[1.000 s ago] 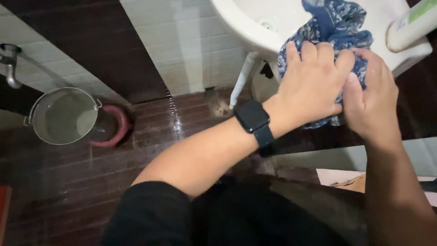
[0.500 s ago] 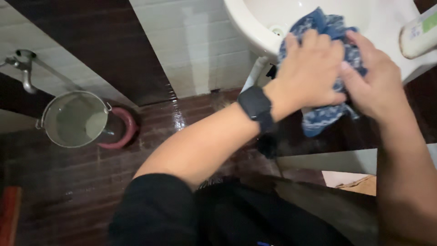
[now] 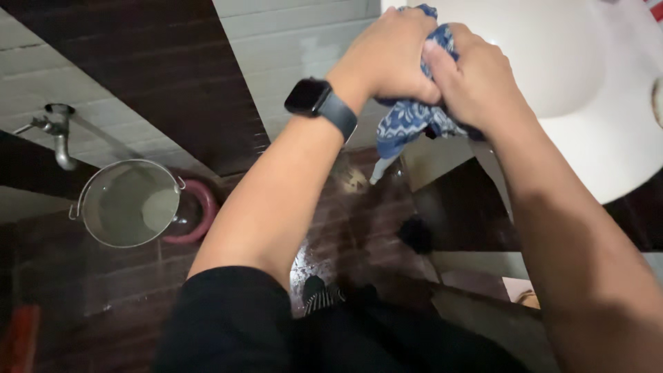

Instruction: The person wipes down the surfaces of a white pedestal sink using a blue patterned cloth, moving around the basin, faucet, and soap bottle.

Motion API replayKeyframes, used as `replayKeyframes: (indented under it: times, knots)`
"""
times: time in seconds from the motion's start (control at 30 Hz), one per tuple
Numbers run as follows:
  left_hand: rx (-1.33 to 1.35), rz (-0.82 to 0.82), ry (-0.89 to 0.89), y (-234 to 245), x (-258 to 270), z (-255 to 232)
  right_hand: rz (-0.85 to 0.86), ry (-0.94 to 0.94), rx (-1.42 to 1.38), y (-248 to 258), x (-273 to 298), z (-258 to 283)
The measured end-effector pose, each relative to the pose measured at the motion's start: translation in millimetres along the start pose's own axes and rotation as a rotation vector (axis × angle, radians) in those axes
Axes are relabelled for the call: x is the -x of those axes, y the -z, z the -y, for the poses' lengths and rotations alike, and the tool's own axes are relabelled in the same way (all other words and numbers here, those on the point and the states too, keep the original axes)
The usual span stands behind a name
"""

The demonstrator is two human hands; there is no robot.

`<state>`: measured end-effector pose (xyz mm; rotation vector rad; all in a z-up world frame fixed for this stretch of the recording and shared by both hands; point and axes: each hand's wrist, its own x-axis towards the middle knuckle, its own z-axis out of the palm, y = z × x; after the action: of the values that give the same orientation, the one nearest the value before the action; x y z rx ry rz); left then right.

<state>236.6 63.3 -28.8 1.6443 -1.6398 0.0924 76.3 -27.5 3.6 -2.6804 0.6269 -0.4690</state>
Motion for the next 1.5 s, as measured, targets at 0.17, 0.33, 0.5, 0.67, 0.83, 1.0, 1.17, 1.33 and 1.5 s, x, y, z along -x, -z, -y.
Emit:
replayKeyframes:
  times: [0.17,0.33,0.5,0.67,0.83,1.0,1.17,1.33,1.5]
  knots:
    - [0.234,-0.026,0.055,-1,-22,51,0.021,-0.091,-0.041,-20,-57,-13]
    - [0.249,-0.007,0.197,-16,-56,94,-0.014,-0.015,-0.115,-42,-118,-52]
    - [0.160,0.051,0.341,-46,-106,125,0.088,-0.184,-0.108,-44,-159,-71]
    - [0.074,0.085,0.426,-84,-144,146,0.127,-0.509,-0.135,-32,-180,-71]
    - [-0.002,0.020,0.443,-100,-159,154,0.135,-0.501,-0.089,-33,-190,-79]
    - [-0.061,-0.120,0.435,-106,-137,140,0.173,-0.433,-0.035,-38,-185,-83]
    - [-0.091,-0.279,0.345,-85,-100,104,0.226,-0.329,-0.123,-40,-164,-70]
    - [-0.022,-0.335,0.448,-54,-49,40,0.224,-0.242,0.052,-23,-121,-30]
    - [-0.147,-0.405,0.440,-46,-24,-19,0.285,-0.088,0.059,3,-79,-17]
